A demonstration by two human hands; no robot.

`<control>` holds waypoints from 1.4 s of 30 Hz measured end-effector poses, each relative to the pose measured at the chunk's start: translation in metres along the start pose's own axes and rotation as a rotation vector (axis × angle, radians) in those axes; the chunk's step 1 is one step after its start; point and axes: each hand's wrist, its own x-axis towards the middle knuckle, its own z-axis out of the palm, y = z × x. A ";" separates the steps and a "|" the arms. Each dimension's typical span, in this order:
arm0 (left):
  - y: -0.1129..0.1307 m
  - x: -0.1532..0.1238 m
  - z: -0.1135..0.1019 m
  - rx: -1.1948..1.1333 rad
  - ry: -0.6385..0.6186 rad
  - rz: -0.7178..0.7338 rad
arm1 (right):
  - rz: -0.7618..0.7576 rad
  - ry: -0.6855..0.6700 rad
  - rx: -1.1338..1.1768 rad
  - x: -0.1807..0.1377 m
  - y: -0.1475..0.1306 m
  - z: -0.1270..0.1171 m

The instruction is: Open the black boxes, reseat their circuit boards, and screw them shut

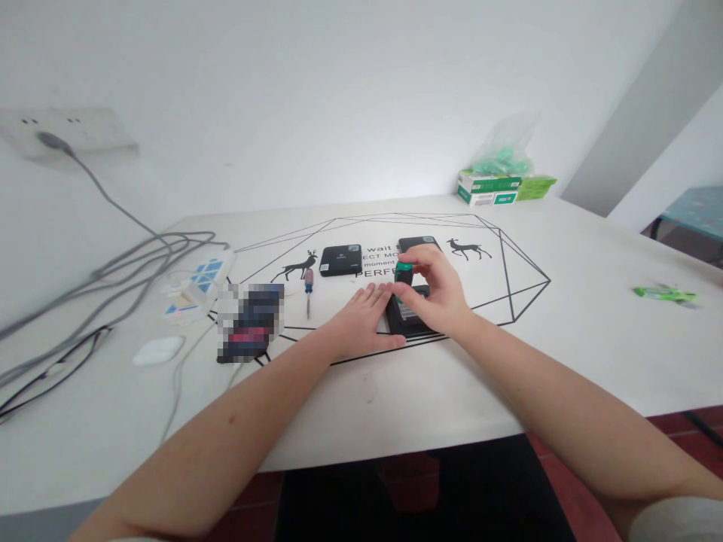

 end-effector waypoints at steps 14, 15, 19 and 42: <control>0.003 0.002 0.001 0.024 -0.103 -0.094 | 0.172 -0.085 0.283 0.001 0.001 -0.004; 0.002 0.002 0.001 0.025 -0.097 -0.092 | 0.147 -0.089 0.274 0.002 0.001 -0.004; 0.002 0.002 0.001 0.030 -0.080 -0.078 | 0.074 -0.103 0.160 0.005 0.002 -0.007; 0.002 0.002 0.000 0.023 -0.098 -0.077 | 0.043 -0.048 0.006 0.002 -0.003 -0.007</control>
